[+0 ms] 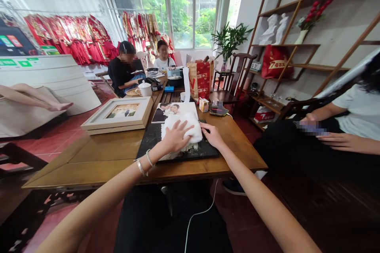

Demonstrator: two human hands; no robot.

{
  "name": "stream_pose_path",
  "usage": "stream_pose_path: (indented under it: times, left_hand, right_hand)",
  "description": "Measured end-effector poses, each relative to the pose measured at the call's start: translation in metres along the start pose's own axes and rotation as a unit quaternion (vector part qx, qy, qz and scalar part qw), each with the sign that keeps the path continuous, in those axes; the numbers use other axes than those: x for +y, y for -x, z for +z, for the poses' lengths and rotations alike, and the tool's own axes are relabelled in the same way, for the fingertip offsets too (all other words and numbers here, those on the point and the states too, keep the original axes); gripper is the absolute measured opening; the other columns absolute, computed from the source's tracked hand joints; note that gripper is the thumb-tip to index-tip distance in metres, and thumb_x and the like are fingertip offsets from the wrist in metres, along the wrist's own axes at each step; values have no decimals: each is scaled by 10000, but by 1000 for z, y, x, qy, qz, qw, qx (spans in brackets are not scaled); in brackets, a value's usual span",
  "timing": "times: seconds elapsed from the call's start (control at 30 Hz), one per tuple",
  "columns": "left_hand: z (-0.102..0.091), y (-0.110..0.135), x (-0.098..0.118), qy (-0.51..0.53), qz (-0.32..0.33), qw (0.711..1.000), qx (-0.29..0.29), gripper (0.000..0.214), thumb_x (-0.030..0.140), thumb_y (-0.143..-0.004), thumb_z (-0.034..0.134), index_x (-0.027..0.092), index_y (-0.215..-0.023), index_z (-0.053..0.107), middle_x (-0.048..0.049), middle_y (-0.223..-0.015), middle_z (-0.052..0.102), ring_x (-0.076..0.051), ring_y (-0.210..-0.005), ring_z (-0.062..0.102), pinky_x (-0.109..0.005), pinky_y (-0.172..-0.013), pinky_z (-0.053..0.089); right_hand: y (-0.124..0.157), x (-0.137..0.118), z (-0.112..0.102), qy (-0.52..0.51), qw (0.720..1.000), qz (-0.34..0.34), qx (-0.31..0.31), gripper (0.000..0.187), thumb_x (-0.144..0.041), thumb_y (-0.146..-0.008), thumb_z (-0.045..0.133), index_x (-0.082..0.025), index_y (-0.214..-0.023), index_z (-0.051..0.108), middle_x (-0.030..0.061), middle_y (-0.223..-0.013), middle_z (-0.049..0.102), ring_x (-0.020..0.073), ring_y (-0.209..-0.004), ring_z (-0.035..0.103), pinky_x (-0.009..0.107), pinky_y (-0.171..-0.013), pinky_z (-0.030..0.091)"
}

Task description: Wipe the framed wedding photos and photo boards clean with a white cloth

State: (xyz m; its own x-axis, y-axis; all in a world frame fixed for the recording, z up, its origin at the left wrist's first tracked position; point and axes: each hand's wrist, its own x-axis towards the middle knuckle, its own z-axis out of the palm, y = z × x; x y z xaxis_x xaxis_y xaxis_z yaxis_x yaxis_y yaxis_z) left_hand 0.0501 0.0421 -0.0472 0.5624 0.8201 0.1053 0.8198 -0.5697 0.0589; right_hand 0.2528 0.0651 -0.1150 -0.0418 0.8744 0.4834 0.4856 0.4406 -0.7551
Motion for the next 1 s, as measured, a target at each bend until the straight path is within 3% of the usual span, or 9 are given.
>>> stream_pose_path:
  times: [0.2, 0.33, 0.47, 0.67, 0.77, 0.87, 1.0]
  left_hand:
    - [-7, 65, 25, 14, 53, 998, -5, 534, 396, -888, 429, 373, -1413, 331, -28, -1533, 243, -352, -1393, 159, -696, -958, 300]
    - [-13, 92, 25, 20, 62, 998, -20, 559, 367, -872, 456, 391, -1414, 319, -11, -1537, 230, -336, -1398, 167, -673, -968, 314]
    - [-15, 79, 8, 13, 43, 999, -15, 522, 385, -893, 428, 396, -1406, 334, -5, -1529, 254, -326, -1396, 187, -653, -964, 336]
    - [-12, 15, -32, 13, -4, 1000, -25, 478, 427, -932, 348, 372, -1408, 344, -22, -1524, 268, -332, -1389, 200, -675, -964, 317]
    - [-11, -4, -46, 13, -22, 999, -21, 476, 416, -941, 332, 362, -1414, 335, -26, -1526, 263, -333, -1390, 191, -689, -979, 282]
    - [-11, -1, -50, 8, -14, 1000, -21, 475, 406, -948, 323, 359, -1421, 321, -28, -1530, 253, -328, -1394, 181, -685, -984, 278]
    - [-13, 33, -45, 0, 4, 1000, -19, 483, 408, -940, 344, 367, -1421, 320, -22, -1536, 236, -330, -1398, 171, -666, -978, 307]
  right_hand:
    - [0, -1, 0, 8, 1000, -1, -2, 287, -218, -808, 504, -231, -988, 727, 50, -1146, 683, 242, -1151, 589, 460, -1044, 406]
    - [1, 2, -1, 13, 1000, 2, -3, 285, -231, -821, 509, -226, -1016, 716, 57, -1173, 670, 232, -1167, 578, 456, -1058, 392]
    - [1, 4, -1, 15, 1000, 7, -6, 290, -213, -820, 515, -245, -1035, 708, 42, -1188, 662, 225, -1174, 573, 458, -1069, 381]
    - [1, 3, 0, 5, 1000, 14, 1, 283, -199, -815, 518, -236, -1013, 717, 42, -1175, 669, 222, -1158, 586, 449, -1073, 383]
    - [1, 2, 0, 2, 1000, 16, 2, 284, -189, -817, 512, -236, -1006, 718, 36, -1172, 670, 213, -1165, 580, 439, -1075, 384]
    - [1, 0, 0, 4, 1000, 19, 3, 284, -184, -816, 511, -236, -1002, 719, 35, -1175, 669, 212, -1169, 578, 436, -1075, 385]
    - [1, -2, 0, 13, 1000, 21, 3, 287, -187, -815, 510, -233, -1006, 719, 39, -1175, 669, 215, -1157, 586, 438, -1069, 391]
